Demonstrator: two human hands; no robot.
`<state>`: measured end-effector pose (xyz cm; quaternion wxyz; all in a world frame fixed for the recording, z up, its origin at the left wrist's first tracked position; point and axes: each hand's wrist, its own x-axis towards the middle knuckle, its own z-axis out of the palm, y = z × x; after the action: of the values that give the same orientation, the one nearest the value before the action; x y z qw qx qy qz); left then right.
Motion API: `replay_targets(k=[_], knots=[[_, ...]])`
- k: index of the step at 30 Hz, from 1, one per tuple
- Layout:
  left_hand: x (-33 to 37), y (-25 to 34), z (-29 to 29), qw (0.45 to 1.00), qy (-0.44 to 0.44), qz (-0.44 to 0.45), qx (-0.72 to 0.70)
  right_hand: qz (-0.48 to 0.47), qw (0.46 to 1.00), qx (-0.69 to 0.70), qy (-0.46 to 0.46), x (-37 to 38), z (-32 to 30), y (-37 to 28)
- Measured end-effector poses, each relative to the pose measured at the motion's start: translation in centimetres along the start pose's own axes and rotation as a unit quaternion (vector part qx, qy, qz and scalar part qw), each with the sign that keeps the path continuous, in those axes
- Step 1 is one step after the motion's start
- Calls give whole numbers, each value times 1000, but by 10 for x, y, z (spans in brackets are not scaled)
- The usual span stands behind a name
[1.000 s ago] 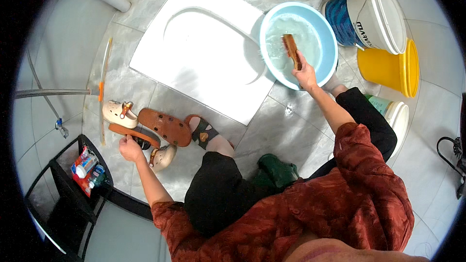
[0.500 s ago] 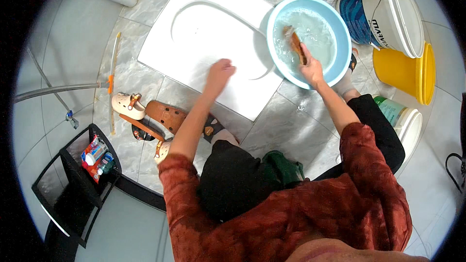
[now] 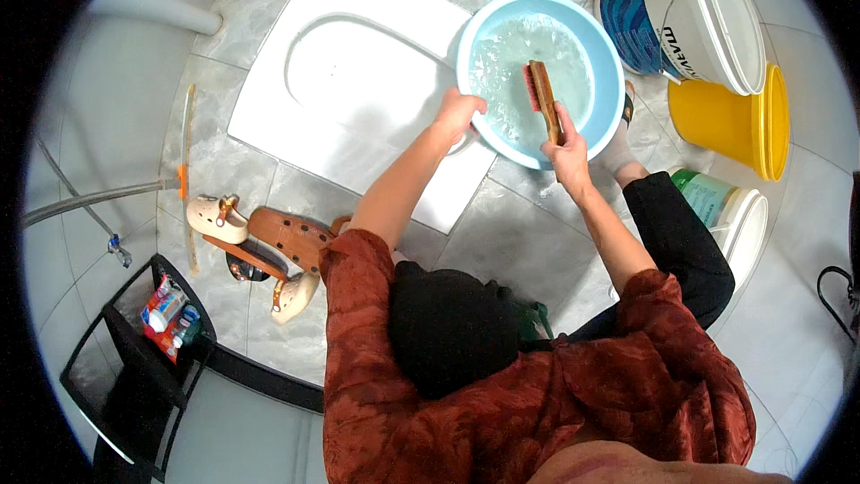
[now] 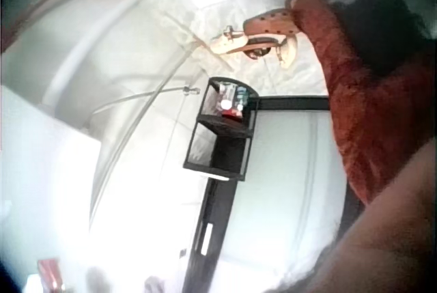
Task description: The person scrubs a pair of sandals with a brush and water from a basin while sitting on a bathroom floor.
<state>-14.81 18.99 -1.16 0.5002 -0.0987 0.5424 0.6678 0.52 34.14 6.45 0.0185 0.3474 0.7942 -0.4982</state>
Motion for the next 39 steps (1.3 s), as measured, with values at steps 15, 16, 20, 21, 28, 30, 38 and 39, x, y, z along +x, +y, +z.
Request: replay_targets(k=[15, 16, 20, 21, 28, 30, 38, 39], knots=[[-123, -33, -103, 990, 142, 24, -8, -83, 992, 19, 91, 23, -14, -25], [-134, -33, -107, 990, 139, 24, -3, -98, 990, 9, 98, 24, -14, -24], [-176, -42, -127, 982, 176, 31, -58, -214, 972, -88, 38, 9, 9, -17], [-184, -47, -134, 980, 185, 34, -73, -250, 961, -115, -2, 1, 23, -13], [-219, -72, -168, 971, 227, 27, -62, -218, 837, -403, -299, -33, 118, -41], [-222, -77, -170, 969, 232, 33, -75, -221, 828, -396, -331, -28, 119, -42], [-225, -77, -181, 967, 235, 49, -86, -222, 960, -115, -124, 27, 57, -20], [-225, -74, -179, 964, 249, 47, -75, -234, 967, -86, -59, 43, 52, -12]])
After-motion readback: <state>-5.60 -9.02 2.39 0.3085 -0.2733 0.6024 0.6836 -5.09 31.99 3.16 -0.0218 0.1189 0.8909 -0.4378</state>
